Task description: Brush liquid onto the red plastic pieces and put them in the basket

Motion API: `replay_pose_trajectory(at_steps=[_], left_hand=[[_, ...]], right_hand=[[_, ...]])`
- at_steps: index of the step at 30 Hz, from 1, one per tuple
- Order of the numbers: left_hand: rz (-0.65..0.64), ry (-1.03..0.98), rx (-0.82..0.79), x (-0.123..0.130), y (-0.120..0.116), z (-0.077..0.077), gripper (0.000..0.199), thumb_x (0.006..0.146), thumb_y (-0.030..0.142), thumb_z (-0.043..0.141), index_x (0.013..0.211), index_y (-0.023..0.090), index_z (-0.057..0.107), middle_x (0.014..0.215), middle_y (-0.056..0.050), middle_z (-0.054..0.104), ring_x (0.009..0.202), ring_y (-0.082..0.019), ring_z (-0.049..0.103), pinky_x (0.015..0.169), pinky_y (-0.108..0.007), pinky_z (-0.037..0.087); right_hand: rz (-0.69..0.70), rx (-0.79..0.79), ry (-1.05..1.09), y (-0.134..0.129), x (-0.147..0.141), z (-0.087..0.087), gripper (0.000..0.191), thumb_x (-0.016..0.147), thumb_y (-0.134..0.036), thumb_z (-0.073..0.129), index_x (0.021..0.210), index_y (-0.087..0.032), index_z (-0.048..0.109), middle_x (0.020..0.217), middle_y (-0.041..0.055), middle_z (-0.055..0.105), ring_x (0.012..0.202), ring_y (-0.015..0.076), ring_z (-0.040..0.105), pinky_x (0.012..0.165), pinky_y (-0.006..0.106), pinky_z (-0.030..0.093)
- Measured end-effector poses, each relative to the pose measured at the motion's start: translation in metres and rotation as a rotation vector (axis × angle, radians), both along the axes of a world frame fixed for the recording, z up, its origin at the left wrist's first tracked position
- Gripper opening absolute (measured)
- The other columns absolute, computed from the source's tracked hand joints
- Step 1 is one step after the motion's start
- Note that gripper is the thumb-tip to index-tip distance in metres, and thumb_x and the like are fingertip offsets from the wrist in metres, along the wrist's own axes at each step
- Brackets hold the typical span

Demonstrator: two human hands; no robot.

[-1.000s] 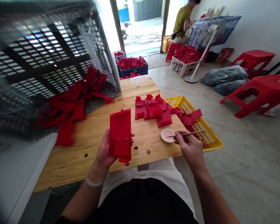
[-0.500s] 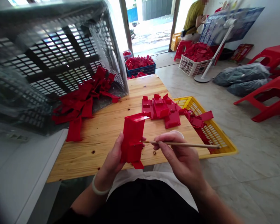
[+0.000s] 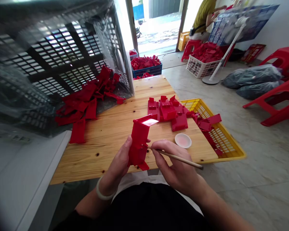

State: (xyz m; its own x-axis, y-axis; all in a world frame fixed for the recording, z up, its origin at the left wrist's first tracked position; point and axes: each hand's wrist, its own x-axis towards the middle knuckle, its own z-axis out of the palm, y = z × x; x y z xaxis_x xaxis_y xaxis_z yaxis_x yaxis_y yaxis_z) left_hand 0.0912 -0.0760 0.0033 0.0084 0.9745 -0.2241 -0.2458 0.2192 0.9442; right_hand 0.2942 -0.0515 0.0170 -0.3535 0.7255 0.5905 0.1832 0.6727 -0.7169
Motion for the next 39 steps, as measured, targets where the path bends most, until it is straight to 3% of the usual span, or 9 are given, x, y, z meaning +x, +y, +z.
replay_pose_trajectory(at_steps=[9,14,20,24,30,39], left_hand=[[-0.002,-0.123,-0.068,0.002,0.002,0.005,0.075,0.098,0.082,0.055,0.119,0.014,0.079,0.121,-0.016,0.082,0.107,-0.031,0.077,0.093,-0.039,0.058],[0.024,-0.197,-0.113,0.001,0.005,0.002,0.075,0.091,0.082,0.066,0.12,0.013,0.077,0.114,-0.016,0.083,0.098,-0.032,0.079,0.087,-0.04,0.06],[0.043,-0.265,-0.154,0.002,0.007,0.0,0.074,0.087,0.081,0.073,0.116,0.013,0.078,0.106,-0.015,0.084,0.091,-0.03,0.08,0.083,-0.038,0.062],[0.026,-0.271,-0.161,0.001,0.008,-0.001,0.077,0.089,0.081,0.07,0.121,0.012,0.078,0.102,-0.015,0.085,0.09,-0.03,0.081,0.08,-0.037,0.062],[-0.065,-0.397,-0.224,-0.005,0.012,-0.008,0.077,0.099,0.077,0.057,0.136,0.011,0.073,0.121,-0.019,0.082,0.1,-0.033,0.081,0.094,-0.045,0.062],[-0.093,-0.427,-0.252,-0.005,0.014,-0.005,0.075,0.103,0.075,0.051,0.131,0.009,0.074,0.109,-0.019,0.084,0.093,-0.031,0.082,0.087,-0.04,0.063]], right_hand=[[-0.051,-0.205,0.14,0.004,0.003,-0.004,0.014,0.108,-0.018,0.065,0.116,-0.028,0.072,0.098,0.0001,0.076,0.083,0.0137,0.076,0.076,0.024,0.063],[-0.047,-0.305,0.217,0.008,0.0,-0.007,0.007,0.108,-0.025,0.068,0.111,-0.026,0.074,0.092,0.0014,0.076,0.079,0.015,0.076,0.071,0.024,0.064],[-0.059,-0.508,0.371,0.004,-0.005,0.002,0.012,0.105,-0.036,0.072,0.105,-0.024,0.075,0.09,0.0025,0.075,0.079,0.0169,0.073,0.069,0.028,0.063],[-0.096,-0.522,0.392,0.007,-0.007,0.003,0.013,0.104,-0.036,0.075,0.101,-0.024,0.076,0.085,0.0008,0.074,0.076,0.0156,0.073,0.071,0.027,0.064],[-0.019,-0.512,0.45,0.016,-0.006,-0.008,0.011,0.104,-0.033,0.075,0.1,-0.023,0.075,0.08,0.0001,0.077,0.07,0.0156,0.076,0.067,0.026,0.065],[0.006,-0.558,0.494,0.015,-0.005,-0.012,0.014,0.104,-0.034,0.074,0.099,-0.022,0.073,0.076,0.0002,0.077,0.066,0.0158,0.076,0.064,0.027,0.066]])
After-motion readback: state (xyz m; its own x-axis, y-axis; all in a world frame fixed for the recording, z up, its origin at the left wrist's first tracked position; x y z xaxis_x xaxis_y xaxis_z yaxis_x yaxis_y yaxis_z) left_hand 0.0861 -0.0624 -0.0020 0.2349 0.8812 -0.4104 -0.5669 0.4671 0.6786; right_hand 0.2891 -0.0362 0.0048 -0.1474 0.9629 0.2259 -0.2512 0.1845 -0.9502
